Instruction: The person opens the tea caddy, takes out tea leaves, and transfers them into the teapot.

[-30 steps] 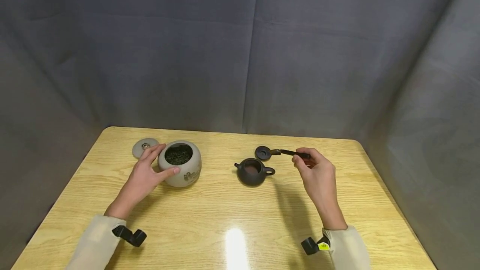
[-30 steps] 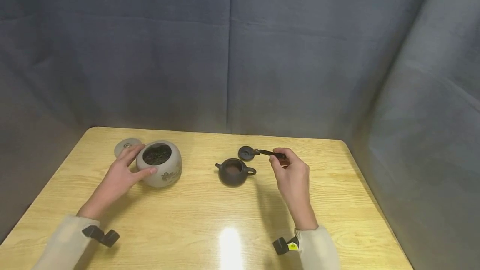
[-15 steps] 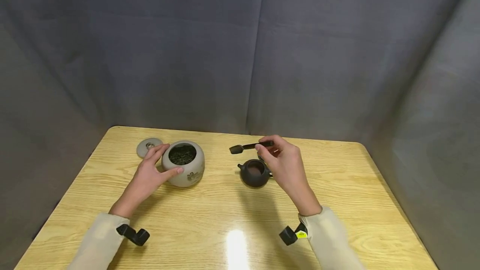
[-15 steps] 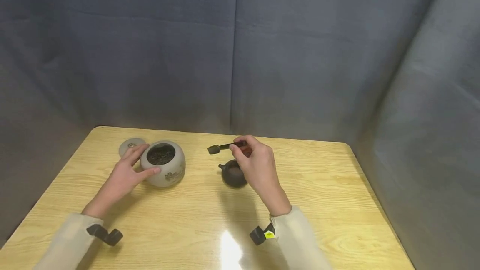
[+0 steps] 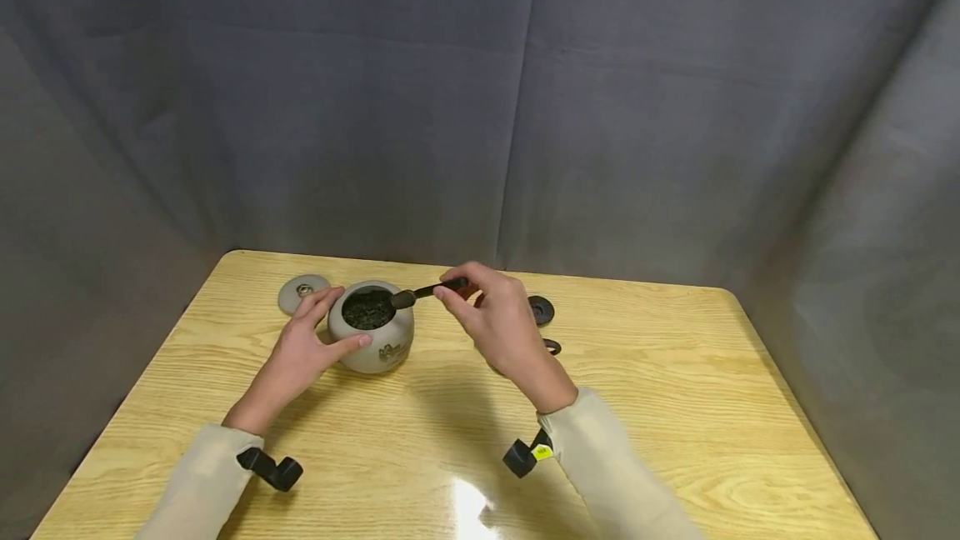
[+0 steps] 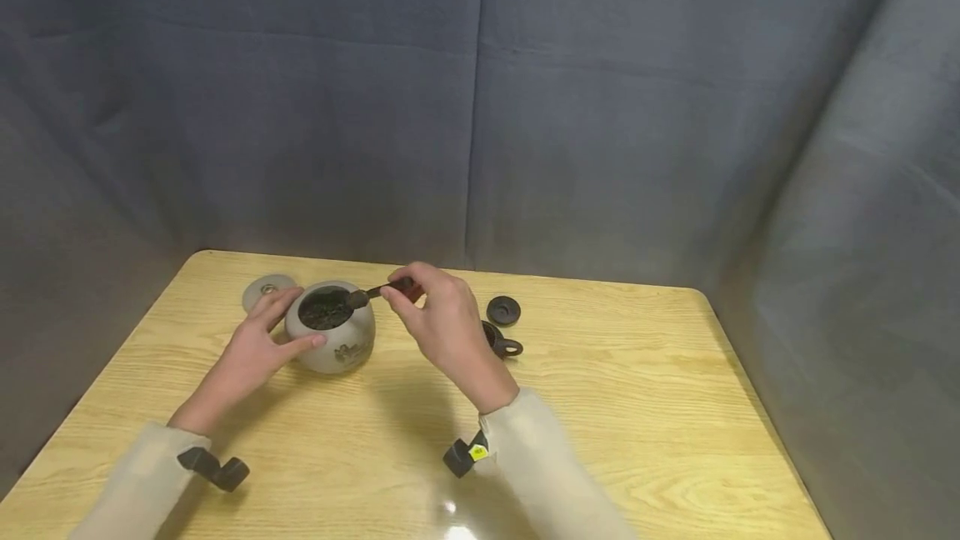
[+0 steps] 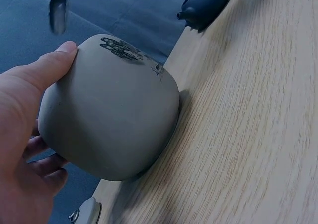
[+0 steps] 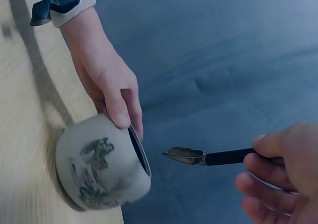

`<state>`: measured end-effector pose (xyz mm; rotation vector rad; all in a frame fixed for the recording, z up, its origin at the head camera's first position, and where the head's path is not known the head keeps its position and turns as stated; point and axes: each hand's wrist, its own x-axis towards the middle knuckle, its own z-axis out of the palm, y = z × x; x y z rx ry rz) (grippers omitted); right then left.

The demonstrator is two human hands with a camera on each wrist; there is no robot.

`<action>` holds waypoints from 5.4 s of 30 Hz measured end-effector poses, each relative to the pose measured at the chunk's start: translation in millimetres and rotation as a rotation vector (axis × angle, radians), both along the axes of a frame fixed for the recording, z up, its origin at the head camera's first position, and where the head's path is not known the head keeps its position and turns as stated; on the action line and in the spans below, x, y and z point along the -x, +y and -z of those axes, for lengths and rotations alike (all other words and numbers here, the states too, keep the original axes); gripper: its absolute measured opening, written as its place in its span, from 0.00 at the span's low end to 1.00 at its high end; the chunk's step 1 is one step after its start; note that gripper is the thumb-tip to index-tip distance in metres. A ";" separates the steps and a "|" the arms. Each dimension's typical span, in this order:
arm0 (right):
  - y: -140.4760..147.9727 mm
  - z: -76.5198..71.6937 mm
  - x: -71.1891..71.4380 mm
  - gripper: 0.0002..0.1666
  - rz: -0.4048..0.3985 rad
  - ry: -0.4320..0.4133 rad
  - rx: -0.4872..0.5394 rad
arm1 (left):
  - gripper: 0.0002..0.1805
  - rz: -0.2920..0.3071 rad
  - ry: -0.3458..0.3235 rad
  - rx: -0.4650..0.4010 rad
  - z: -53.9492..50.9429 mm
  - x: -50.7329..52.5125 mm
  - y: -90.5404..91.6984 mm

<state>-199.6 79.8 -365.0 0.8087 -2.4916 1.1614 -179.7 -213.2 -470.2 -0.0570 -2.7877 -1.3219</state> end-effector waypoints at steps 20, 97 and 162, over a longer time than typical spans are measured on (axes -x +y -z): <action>-57.9 39.8 22.5 0.10 -0.044 0.263 -0.357 | 0.57 0.011 0.002 -0.020 1.1 -1.4 5.3; 34.9 38.3 23.2 0.11 0.203 -0.478 0.471 | 0.58 0.022 -0.001 -0.047 0.7 -1.2 3.5; 124.3 44.9 5.1 0.11 0.384 -0.197 0.042 | 0.56 -0.012 0.022 -0.044 -3.6 -9.9 2.2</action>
